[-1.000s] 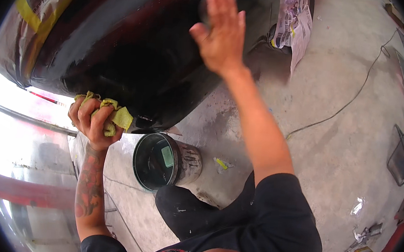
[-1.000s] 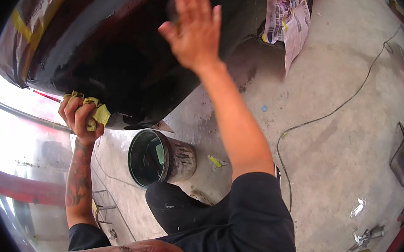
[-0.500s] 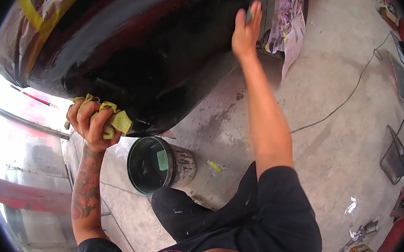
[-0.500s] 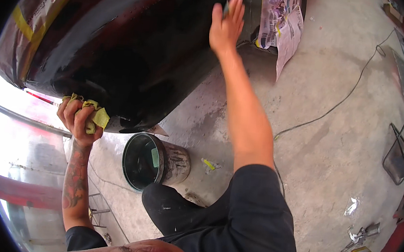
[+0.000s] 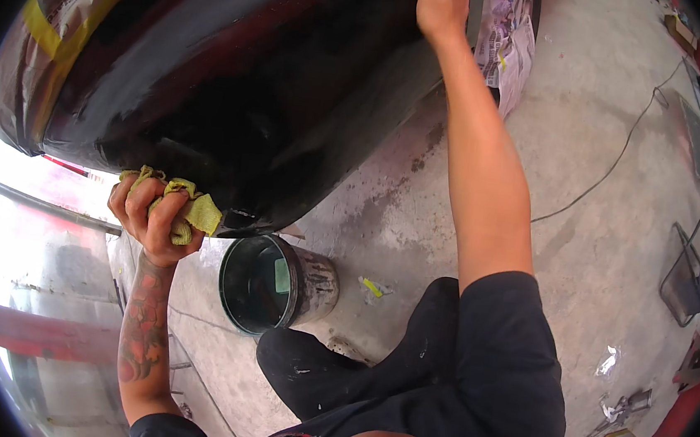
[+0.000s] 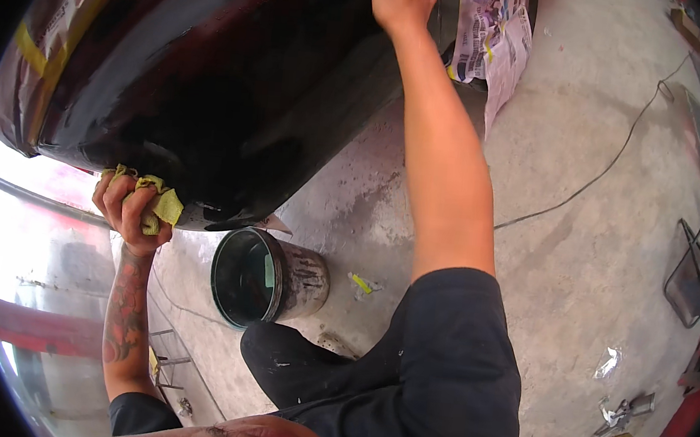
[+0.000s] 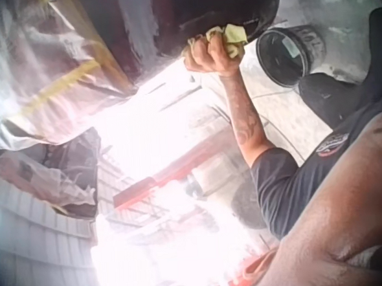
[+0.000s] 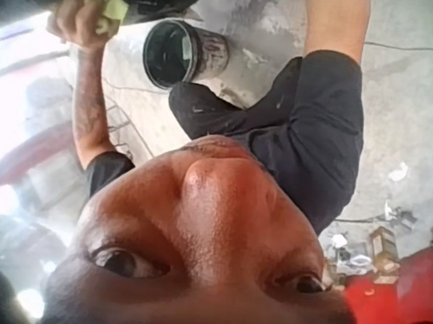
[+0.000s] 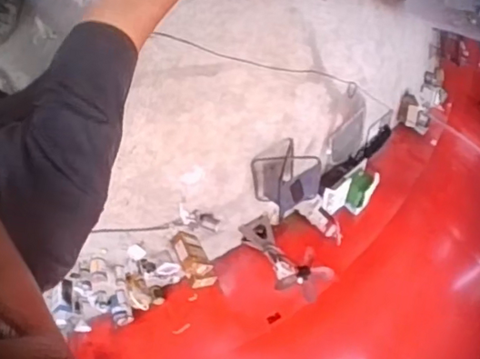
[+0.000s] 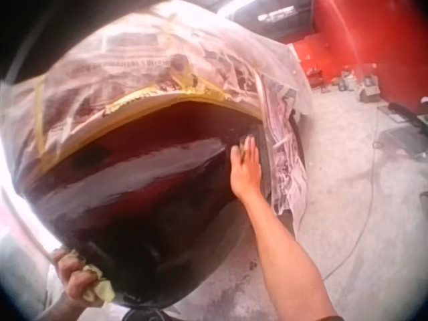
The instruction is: The person dips a sanding block and a cloth into a bucket of water and then sands a black car panel, repeatedly applying water and wiping the surface with the cloth to refine the finish.
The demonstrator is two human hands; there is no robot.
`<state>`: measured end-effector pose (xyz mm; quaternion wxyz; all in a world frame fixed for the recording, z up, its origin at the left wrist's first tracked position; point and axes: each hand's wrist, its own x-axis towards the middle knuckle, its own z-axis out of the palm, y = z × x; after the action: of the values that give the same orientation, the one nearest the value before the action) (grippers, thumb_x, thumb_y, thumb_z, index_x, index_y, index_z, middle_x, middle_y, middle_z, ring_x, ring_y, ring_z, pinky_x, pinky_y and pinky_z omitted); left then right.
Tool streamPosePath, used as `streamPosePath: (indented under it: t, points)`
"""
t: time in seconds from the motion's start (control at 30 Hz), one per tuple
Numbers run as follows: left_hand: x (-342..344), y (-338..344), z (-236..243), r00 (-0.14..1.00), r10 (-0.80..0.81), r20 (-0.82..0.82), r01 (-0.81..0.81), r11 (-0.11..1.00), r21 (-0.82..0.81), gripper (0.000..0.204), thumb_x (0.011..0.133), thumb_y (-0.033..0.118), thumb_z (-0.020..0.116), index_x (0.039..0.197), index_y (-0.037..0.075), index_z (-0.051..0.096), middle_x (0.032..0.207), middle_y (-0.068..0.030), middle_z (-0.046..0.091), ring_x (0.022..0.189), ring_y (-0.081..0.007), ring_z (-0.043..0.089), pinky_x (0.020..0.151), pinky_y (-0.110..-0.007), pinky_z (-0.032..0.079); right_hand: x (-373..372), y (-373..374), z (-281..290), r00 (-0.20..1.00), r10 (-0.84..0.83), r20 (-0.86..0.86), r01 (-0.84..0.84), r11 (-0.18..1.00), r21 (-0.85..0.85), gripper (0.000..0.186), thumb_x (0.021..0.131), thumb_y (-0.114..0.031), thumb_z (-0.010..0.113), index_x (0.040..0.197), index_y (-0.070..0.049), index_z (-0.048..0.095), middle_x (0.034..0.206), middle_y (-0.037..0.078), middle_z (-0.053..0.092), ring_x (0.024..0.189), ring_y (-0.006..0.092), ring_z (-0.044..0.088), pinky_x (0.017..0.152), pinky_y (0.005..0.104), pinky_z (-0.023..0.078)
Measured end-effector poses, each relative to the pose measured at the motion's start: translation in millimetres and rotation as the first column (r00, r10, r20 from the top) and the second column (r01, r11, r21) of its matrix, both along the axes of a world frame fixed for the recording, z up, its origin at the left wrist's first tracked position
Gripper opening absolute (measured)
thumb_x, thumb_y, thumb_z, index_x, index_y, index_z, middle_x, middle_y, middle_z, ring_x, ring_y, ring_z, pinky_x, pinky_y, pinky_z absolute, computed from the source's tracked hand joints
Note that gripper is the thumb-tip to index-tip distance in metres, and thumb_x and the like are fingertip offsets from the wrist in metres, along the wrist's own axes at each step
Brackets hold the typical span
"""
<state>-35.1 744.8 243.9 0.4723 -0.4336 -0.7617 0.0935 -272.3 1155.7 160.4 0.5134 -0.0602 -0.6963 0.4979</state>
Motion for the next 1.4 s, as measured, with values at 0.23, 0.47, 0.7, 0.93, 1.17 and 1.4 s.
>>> streamPosePath:
  t: [0.23, 0.47, 0.7, 0.93, 1.17, 1.4]
  points:
    - [6, -2, 2, 0.999, 0.033, 0.003, -0.033, 0.999, -0.010, 0.043, 0.064, 0.020, 0.080, 0.104, 0.018, 0.065, 0.111, -0.0069, 0.055, 0.112, -0.0342, 0.051, 0.097, -0.051, 0.042, 102, -113, -29, 0.983, 0.104, -0.148, -0.076, 0.980, 0.181, 0.073, 0.104, -0.053, 0.043, 0.161, -0.011, 0.024, 0.166, 0.016, 0.026, 0.154, 0.0389, 0.020, 0.121, 0.0590, 0.017]
    - [2, -5, 0, 1.000, 0.020, 0.006, -0.019, 1.000, -0.014, 0.043, 0.064, 0.021, 0.079, 0.104, 0.018, 0.064, 0.111, -0.0071, 0.055, 0.113, -0.0344, 0.050, 0.098, -0.051, 0.042, -10, 7, 13, 0.995, -0.038, -0.090, 0.041, 0.999, 0.027, 0.071, 0.106, -0.053, 0.033, 0.158, -0.004, 0.031, 0.164, 0.020, 0.028, 0.152, 0.0367, 0.023, 0.123, 0.0450, 0.022]
    - [-1, -3, -2, 1.000, 0.015, 0.014, -0.015, 1.000, -0.015, 0.041, 0.068, 0.023, 0.078, 0.107, 0.019, 0.064, 0.111, -0.0068, 0.055, 0.114, -0.0346, 0.050, 0.098, -0.052, 0.043, 16, -32, -106, 0.991, 0.109, -0.078, -0.121, 0.978, -0.167, 0.074, 0.104, -0.048, 0.042, 0.156, 0.003, 0.027, 0.163, 0.023, 0.028, 0.151, 0.0386, 0.026, 0.123, 0.0458, 0.021]
    - [6, -14, 1, 0.999, 0.040, 0.018, -0.040, 0.999, -0.014, 0.043, 0.067, 0.025, 0.078, 0.107, 0.019, 0.064, 0.111, -0.0065, 0.055, 0.115, -0.0344, 0.049, 0.099, -0.053, 0.042, -8, -5, -6, 0.999, 0.003, -0.046, -0.006, 0.998, -0.062, 0.071, 0.107, -0.051, 0.034, 0.154, 0.003, 0.035, 0.160, 0.024, 0.032, 0.151, 0.0363, 0.025, 0.123, 0.0418, 0.021]
    - [1, -7, 1, 0.999, 0.031, 0.011, -0.031, 0.999, -0.033, 0.044, 0.065, 0.025, 0.079, 0.106, 0.020, 0.064, 0.110, -0.0067, 0.055, 0.115, -0.0336, 0.050, 0.100, -0.053, 0.042, -7, -16, -76, 0.987, 0.124, -0.102, -0.140, 0.977, -0.164, 0.050, 0.104, -0.036, 0.045, 0.135, 0.004, 0.049, 0.140, 0.028, 0.049, 0.133, 0.0446, 0.043, 0.111, 0.0462, 0.034]
    - [6, -13, 2, 1.000, 0.026, 0.008, -0.026, 0.999, -0.040, 0.041, 0.068, 0.027, 0.076, 0.107, 0.019, 0.064, 0.110, -0.0079, 0.055, 0.114, -0.0342, 0.050, 0.100, -0.053, 0.042, 19, -13, -11, 0.988, 0.125, -0.090, -0.139, 0.976, -0.166, 0.070, 0.107, -0.045, 0.039, 0.153, 0.006, 0.033, 0.160, 0.025, 0.032, 0.151, 0.0360, 0.028, 0.123, 0.0402, 0.021]
